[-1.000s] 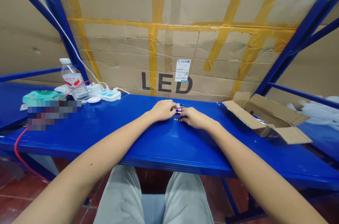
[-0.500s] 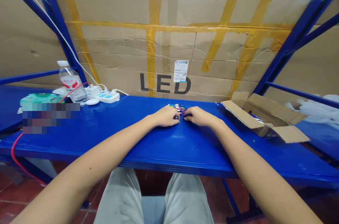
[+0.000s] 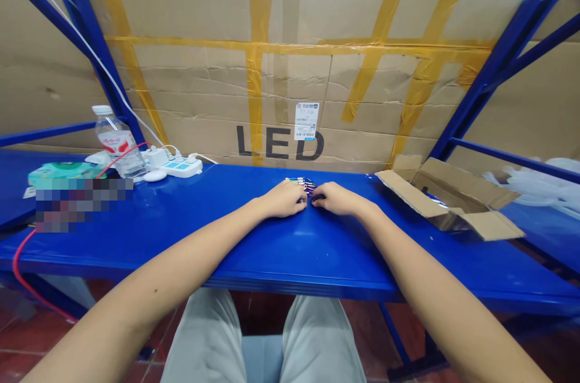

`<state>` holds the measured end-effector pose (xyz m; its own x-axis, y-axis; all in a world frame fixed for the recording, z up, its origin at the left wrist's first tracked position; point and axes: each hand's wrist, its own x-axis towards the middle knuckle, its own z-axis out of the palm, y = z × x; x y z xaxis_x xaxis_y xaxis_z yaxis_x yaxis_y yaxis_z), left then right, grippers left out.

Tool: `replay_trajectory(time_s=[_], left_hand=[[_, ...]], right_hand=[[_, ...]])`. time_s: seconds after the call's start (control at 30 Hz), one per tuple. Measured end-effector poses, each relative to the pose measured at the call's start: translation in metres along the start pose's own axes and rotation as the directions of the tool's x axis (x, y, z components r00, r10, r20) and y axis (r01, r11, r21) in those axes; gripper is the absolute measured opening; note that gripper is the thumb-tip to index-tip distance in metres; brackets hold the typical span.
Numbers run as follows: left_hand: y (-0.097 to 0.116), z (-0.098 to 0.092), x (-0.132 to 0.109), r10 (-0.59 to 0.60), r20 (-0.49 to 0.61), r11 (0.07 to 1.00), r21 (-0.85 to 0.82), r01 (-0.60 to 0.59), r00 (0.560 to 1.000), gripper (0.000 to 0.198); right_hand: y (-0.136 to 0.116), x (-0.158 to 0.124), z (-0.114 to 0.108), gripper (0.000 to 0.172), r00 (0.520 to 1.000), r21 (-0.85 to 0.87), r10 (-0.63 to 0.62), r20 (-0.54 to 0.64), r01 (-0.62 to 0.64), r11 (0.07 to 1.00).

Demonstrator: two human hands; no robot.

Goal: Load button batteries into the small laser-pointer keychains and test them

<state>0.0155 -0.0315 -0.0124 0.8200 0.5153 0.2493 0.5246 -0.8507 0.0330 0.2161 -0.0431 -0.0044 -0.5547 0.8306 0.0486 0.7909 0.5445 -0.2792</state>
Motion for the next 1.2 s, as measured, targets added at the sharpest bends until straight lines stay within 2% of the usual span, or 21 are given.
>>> replay_trajectory(time_s=[0.3, 0.4, 0.6, 0.7, 0.87, 0.93, 1.03, 1.2], left_hand=[[0.005, -0.004, 0.001, 0.03, 0.019, 0.987, 0.16, -0.032, 0.999, 0.024], [0.007, -0.006, 0.002, 0.013, 0.02, 0.986, 0.165, -0.016, 1.0, 0.025], [0.009, -0.011, 0.004, -0.042, 0.049, 0.996, 0.078, 0.038, 0.998, 0.024], [0.005, -0.015, 0.003, -0.076, 0.019, 0.997, -0.003, 0.076, 0.997, 0.025], [-0.014, -0.026, -0.012, -0.245, -0.017, 0.959, -0.152, 0.24, 0.969, 0.032], [-0.022, -0.03, -0.02, -0.319, 0.043, 0.931, -0.176, 0.321, 0.947, 0.029], [-0.027, -0.037, -0.029, -0.378, 0.139, 0.913, -0.11, 0.393, 0.915, 0.021], [-0.015, -0.043, -0.027, -0.388, 0.292, 0.909, -0.036, 0.415, 0.874, 0.011]], right_hand=[[-0.003, 0.0, 0.0, 0.016, 1.0, -0.007, 0.024, 0.009, -0.024, 1.0], [-0.003, 0.0, -0.001, 0.017, 0.999, 0.007, 0.037, 0.022, -0.037, 0.999], [-0.002, 0.0, -0.001, 0.022, 0.998, 0.011, 0.054, 0.028, -0.054, 0.998], [-0.001, -0.001, -0.001, 0.023, 0.998, 0.01, 0.047, 0.032, -0.048, 0.999], [-0.002, -0.003, -0.003, 0.021, 0.999, 0.028, 0.044, 0.027, -0.045, 0.999], [-0.003, -0.004, -0.004, 0.021, 0.998, 0.041, 0.051, 0.023, -0.052, 0.998], [-0.003, -0.004, -0.003, 0.022, 0.998, 0.059, 0.054, 0.01, -0.055, 0.997], [0.001, -0.003, -0.001, 0.024, 0.998, 0.094, 0.054, 0.015, -0.055, 0.994]])
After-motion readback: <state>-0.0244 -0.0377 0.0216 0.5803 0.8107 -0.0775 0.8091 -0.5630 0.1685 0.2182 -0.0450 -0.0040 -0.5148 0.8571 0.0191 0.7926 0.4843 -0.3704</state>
